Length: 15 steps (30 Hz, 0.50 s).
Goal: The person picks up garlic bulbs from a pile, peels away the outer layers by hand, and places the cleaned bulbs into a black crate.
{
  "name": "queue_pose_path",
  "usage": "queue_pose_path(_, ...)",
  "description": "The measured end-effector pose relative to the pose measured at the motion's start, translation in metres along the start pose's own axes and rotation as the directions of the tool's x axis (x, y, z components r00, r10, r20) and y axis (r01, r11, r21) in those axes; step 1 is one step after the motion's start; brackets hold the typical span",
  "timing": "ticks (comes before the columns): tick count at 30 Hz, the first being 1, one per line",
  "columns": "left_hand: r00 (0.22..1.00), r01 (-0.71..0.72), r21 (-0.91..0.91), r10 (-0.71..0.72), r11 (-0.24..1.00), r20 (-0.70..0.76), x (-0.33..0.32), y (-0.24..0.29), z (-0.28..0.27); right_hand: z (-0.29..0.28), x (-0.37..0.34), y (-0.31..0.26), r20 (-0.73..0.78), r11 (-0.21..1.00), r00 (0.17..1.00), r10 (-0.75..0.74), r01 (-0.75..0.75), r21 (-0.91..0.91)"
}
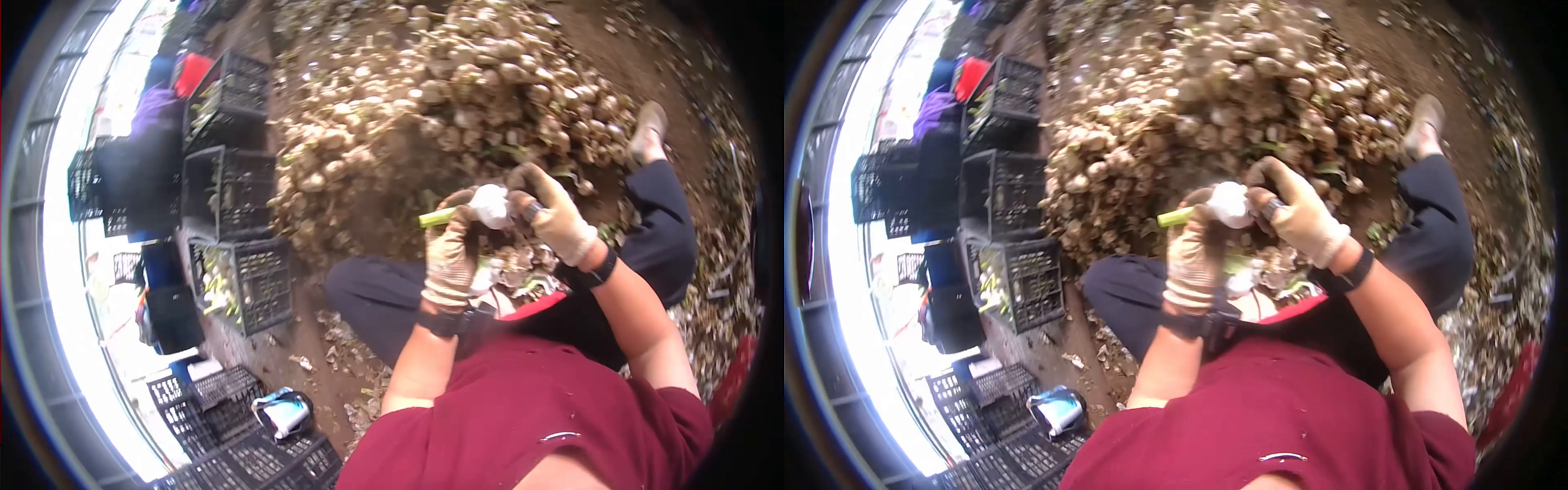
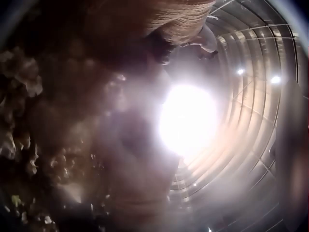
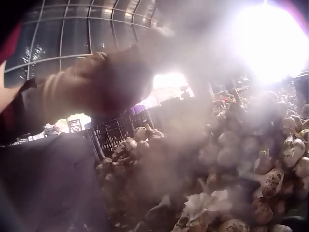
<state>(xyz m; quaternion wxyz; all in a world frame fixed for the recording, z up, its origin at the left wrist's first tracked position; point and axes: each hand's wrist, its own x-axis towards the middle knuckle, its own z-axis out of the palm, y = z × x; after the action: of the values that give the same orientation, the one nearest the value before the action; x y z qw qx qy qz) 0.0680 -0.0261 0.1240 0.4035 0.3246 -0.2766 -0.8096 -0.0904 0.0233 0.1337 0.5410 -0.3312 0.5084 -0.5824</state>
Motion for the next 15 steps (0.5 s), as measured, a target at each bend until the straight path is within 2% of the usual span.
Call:
queue_pose_path(2, 0.999, -0.02, -0.111, 0.016, 0.994, -0.038, 0.001, -0.001, 0.001, 0.005, -0.007, -0.015, 0.115, 0.977, 0.985, 0.126, -0.143, 0.157)
queue_pose_path(4, 0.99, -0.121, 0.13, 0.13, 0.984, -0.058, -0.001, 0.008, -0.001, 0.005, -0.008, -0.012, 0.209, 0.936, 0.975, 0.068, -0.135, 0.326)
queue_pose_path(5, 0.99, -0.128, 0.183, 0.136, 0.975, -0.032, 0.0, 0.015, -0.007, 0.003, -0.009, -0.012, 0.262, 0.962, 0.965, 0.002, -0.073, 0.262)
queue_pose_path(6, 0.988, -0.137, 0.181, 0.146, 0.974, -0.04, 0.001, 0.017, -0.016, 0.006, -0.008, -0.013, 0.274, 0.963, 0.962, 0.004, -0.077, 0.259)
queue_pose_path(8, 0.985, -0.167, 0.213, 0.173, 0.963, -0.01, 0.004, 0.023, -0.026, 0.009, -0.005, -0.014, 0.031, 0.985, 0.989, 0.145, -0.147, 0.089)
queue_pose_path(9, 0.978, -0.159, 0.191, 0.181, 0.969, -0.102, 0.0, 0.023, -0.019, 0.008, -0.005, -0.017, 0.056, 0.995, 0.994, 0.095, -0.095, -0.004)
queue_pose_path(10, 0.978, -0.159, 0.191, 0.182, 0.969, -0.105, -0.002, 0.022, -0.019, 0.006, -0.004, -0.011, 0.058, 0.995, 0.994, 0.097, -0.097, -0.004)
queue_pose_path(12, 0.973, -0.19, 0.391, 0.226, 0.9, -0.046, -0.006, 0.02, -0.016, 0.003, 0.0, 0.01, 0.225, 0.924, 0.971, -0.084, 0.16, -0.346)
queue_pose_path(13, 0.975, -0.198, 0.422, 0.22, 0.885, -0.005, -0.012, 0.02, -0.011, 0.006, -0.002, 0.015, 0.195, 0.946, 0.98, -0.042, 0.102, -0.307)
queue_pose_path(14, 0.988, -0.146, 0.401, 0.151, 0.904, 0.02, -0.013, 0.023, -0.011, 0.003, -0.001, 0.011, 0.199, 0.946, 0.979, -0.037, 0.099, -0.31)
queue_pose_path(15, 0.993, -0.119, 0.315, 0.111, 0.942, 0.042, -0.013, 0.026, -0.011, -0.002, 0.002, 0.003, 0.292, 0.921, 0.955, -0.041, 0.15, -0.36)
